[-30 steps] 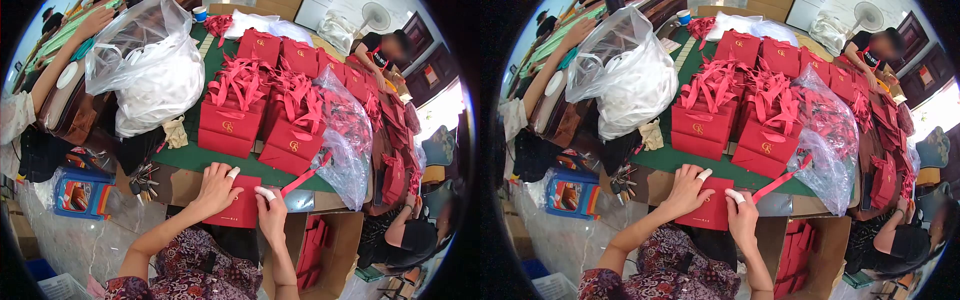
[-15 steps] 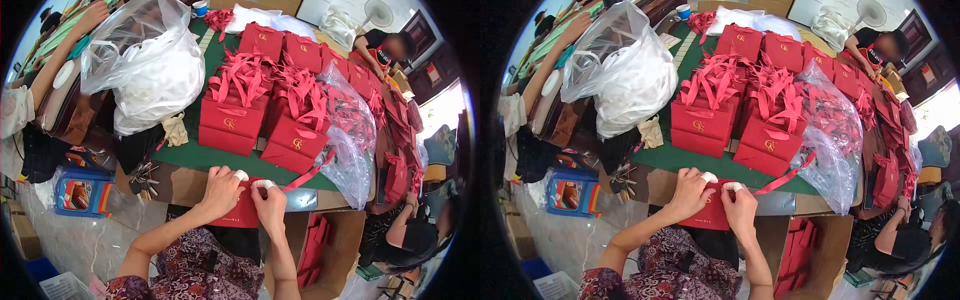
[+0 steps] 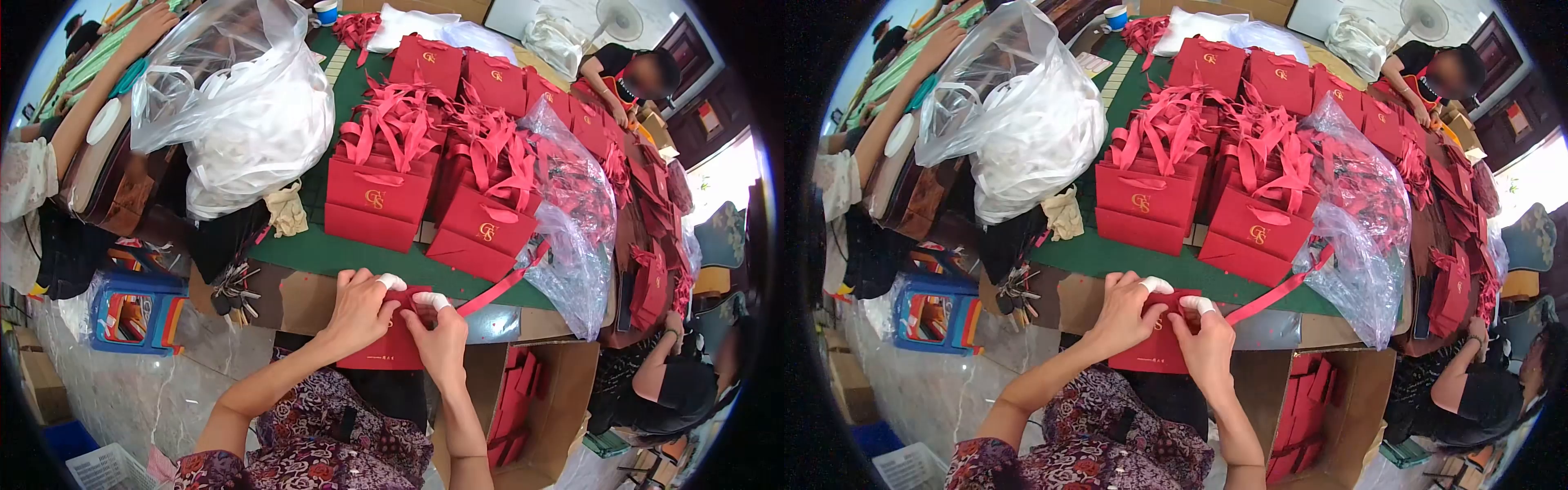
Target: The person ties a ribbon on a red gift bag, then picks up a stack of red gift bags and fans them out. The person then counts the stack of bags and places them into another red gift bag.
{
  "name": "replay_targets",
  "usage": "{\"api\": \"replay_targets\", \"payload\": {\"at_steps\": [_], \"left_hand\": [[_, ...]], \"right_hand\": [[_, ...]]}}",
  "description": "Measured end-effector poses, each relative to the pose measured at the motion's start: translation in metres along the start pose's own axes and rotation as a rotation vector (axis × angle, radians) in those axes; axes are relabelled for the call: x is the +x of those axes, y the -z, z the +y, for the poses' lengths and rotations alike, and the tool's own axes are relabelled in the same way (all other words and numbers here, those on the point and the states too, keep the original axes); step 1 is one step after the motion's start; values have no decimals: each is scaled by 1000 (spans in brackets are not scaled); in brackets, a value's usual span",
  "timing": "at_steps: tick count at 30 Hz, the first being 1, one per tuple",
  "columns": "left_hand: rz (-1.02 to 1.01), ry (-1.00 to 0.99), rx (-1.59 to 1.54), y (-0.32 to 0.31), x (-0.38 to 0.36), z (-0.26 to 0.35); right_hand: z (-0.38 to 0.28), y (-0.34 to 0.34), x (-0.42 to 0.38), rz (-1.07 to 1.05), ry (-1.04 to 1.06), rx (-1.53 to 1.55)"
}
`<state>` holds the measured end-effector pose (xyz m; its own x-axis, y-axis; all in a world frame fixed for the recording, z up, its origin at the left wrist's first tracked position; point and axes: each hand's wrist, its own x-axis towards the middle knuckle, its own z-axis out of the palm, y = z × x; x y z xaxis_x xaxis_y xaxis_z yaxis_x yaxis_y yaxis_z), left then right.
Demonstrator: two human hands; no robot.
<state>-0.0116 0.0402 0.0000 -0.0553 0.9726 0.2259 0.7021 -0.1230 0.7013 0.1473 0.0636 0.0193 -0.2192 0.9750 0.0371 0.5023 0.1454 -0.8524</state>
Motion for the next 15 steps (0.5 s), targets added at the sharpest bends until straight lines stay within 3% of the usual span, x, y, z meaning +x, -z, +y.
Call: {"api": "replay_targets", "payload": {"at_steps": [11,15], "left_hand": [[-54,-4,10,5,0,8],[-35,-14,-27,12,-1,9]], "right_hand": [[6,4,-2,43,225,-248],[-6,27,4,-17,107,24]]}}
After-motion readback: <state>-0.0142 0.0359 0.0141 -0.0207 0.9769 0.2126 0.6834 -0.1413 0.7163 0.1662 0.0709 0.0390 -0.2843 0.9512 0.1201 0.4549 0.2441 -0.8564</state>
